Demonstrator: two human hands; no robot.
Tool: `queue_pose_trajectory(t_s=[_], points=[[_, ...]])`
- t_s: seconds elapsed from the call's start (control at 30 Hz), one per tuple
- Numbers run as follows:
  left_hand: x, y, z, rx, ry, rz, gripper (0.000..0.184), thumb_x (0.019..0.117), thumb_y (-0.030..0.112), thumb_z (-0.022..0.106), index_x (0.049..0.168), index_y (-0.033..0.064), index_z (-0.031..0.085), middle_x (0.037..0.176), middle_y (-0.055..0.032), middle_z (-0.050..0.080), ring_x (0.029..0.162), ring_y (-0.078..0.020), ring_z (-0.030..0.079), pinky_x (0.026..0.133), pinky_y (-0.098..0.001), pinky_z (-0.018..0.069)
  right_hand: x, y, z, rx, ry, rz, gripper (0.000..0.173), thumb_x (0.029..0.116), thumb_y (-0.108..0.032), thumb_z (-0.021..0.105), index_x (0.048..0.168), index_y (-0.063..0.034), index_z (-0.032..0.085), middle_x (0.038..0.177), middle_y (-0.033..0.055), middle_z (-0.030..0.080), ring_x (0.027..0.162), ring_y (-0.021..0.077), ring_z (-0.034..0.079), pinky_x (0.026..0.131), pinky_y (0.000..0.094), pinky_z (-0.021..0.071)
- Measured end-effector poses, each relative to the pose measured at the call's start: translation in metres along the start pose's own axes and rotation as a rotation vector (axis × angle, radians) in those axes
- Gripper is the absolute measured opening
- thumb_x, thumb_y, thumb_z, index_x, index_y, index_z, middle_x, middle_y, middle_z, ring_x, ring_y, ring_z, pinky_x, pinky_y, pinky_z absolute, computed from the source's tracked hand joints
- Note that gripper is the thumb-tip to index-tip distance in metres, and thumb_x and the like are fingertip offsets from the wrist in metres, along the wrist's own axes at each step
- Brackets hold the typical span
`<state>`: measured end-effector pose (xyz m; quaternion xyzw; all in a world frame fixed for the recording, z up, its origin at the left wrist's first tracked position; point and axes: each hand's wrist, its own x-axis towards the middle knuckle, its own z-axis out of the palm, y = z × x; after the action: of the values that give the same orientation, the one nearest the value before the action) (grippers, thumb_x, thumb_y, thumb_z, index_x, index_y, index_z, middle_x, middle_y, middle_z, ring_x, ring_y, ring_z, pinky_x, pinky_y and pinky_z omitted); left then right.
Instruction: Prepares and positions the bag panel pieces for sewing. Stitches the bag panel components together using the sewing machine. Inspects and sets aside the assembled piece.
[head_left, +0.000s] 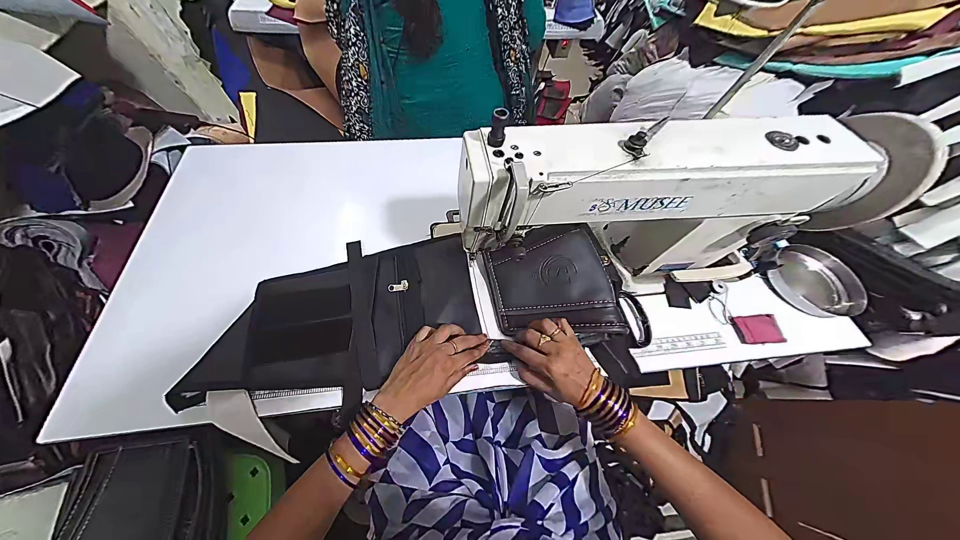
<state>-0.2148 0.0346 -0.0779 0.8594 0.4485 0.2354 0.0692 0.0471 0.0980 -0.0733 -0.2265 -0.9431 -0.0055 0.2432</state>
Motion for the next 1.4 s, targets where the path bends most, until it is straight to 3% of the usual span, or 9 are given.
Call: queue_pose_trajectory(t_s=[0.13, 0.67, 0.87, 0.93, 1.0, 1.1, 1.2, 1.33, 1.4], points=[[0.012, -0.011, -0.004, -0.026, -0.017, -0.036, 0.034, 0.106, 0.028, 0.048, 0.126, 0.0203, 0.074, 0.134, 0.0033, 0.069, 0.122, -0.0267, 0.064, 0.09, -0.0477, 0.0499, 0.005, 0.009, 0.005, 0.012, -0.049, 0.059, 0.046, 0.0996, -0.044, 0.046, 0.114, -0.015, 0.078, 0.102, 0.0154, 0.072, 0.097, 0.0368, 0.066, 0.083, 0.055, 0.0471], [0.054, -0.079, -0.011, -0.051, -0.007, 0.029, 0.033, 0.1028, 0.016, 0.05, 0.122, 0.0176, 0.077, 0.131, 0.0008, 0.071, 0.12, -0.0272, 0.064, 0.088, -0.0475, 0.0491, 0.068, 0.037, 0.025, 0.0, 0.023, 0.067, 0.022, 0.0835, -0.013, 0.064, 0.096, -0.0054, 0.081, 0.092, 0.0168, 0.07, 0.092, 0.039, 0.066, 0.078, 0.0548, 0.0473], [0.062, -0.088, -0.012, -0.042, -0.012, -0.031, 0.035, 0.1053, 0.018, 0.046, 0.124, 0.0175, 0.076, 0.13, -0.0014, 0.071, 0.122, -0.0302, 0.064, 0.092, -0.0517, 0.0492, 0.08, 0.037, 0.029, 0.041, -0.023, 0.156, 0.022, 0.0835, -0.008, 0.068, 0.102, -0.0032, 0.08, 0.108, 0.021, 0.074, 0.106, 0.0449, 0.067, 0.092, 0.0631, 0.0485], [0.064, -0.085, -0.012, -0.064, -0.009, -0.032, 0.036, 0.1053, 0.019, 0.045, 0.125, 0.0162, 0.075, 0.131, -0.0024, 0.071, 0.123, -0.0337, 0.063, 0.095, -0.0564, 0.0487, 0.076, 0.036, 0.02, 0.105, -0.048, 0.19, 0.027, 0.0875, -0.005, 0.063, 0.109, -0.0031, 0.079, 0.113, 0.0199, 0.074, 0.112, 0.0433, 0.066, 0.098, 0.0608, 0.0482], [0.066, -0.086, -0.011, -0.061, 0.03, -0.008, 0.036, 0.1037, 0.019, 0.045, 0.124, 0.0148, 0.075, 0.13, -0.0036, 0.071, 0.12, -0.0366, 0.065, 0.092, -0.0585, 0.0492, 0.059, 0.037, 0.005, 0.175, 0.092, 0.225, 0.024, 0.0902, -0.006, 0.06, 0.105, -0.002, 0.079, 0.106, 0.0181, 0.075, 0.105, 0.0377, 0.07, 0.096, 0.0531, 0.0523], [0.067, -0.085, -0.01, -0.024, 0.06, -0.015, 0.036, 0.099, 0.017, 0.049, 0.127, 0.0135, 0.071, 0.126, -0.0084, 0.072, 0.116, -0.041, 0.065, 0.087, -0.0606, 0.05, 0.01, 0.051, -0.039, 0.012, 0.391, 0.643, 0.018, 0.0863, -0.003, 0.062, 0.092, 0.0033, 0.078, 0.09, 0.0192, 0.076, 0.087, 0.0329, 0.074, 0.08, 0.0486, 0.0589], [0.066, -0.087, -0.006, -0.005, 0.071, 0.002, 0.036, 0.0993, 0.021, 0.05, 0.127, 0.0148, 0.072, 0.127, -0.0078, 0.072, 0.116, -0.041, 0.065, 0.085, -0.0599, 0.0503, -0.046, 0.094, -0.103, -0.121, 0.222, 1.26, 0.023, 0.096, -0.006, 0.064, 0.112, 0.0083, 0.072, 0.112, 0.0317, 0.069, 0.108, 0.0471, 0.067, 0.096, 0.0623, 0.0493], [0.067, -0.082, -0.007, 0.011, 0.081, -0.003, 0.033, 0.0998, 0.016, 0.053, 0.124, 0.015, 0.075, 0.128, -0.0068, 0.072, 0.116, -0.0405, 0.065, 0.086, -0.0584, 0.0501, -0.079, 0.138, -0.116, -0.227, -0.042, 1.44, 0.029, 0.095, -0.015, 0.07, 0.116, 0.0046, 0.073, 0.121, 0.0318, 0.066, 0.114, 0.0509, 0.063, 0.096, 0.0686, 0.0446], [0.067, -0.078, -0.006, 0.024, 0.084, -0.02, 0.032, 0.0995, 0.013, 0.055, 0.125, 0.0147, 0.074, 0.129, -0.007, 0.071, 0.116, -0.0408, 0.065, 0.087, -0.0581, 0.0496, -0.083, 0.143, -0.114, -0.232, -0.047, 1.446, 0.026, 0.0941, -0.012, 0.069, 0.114, 0.0049, 0.073, 0.12, 0.0313, 0.067, 0.114, 0.0503, 0.063, 0.097, 0.0681, 0.0448]])
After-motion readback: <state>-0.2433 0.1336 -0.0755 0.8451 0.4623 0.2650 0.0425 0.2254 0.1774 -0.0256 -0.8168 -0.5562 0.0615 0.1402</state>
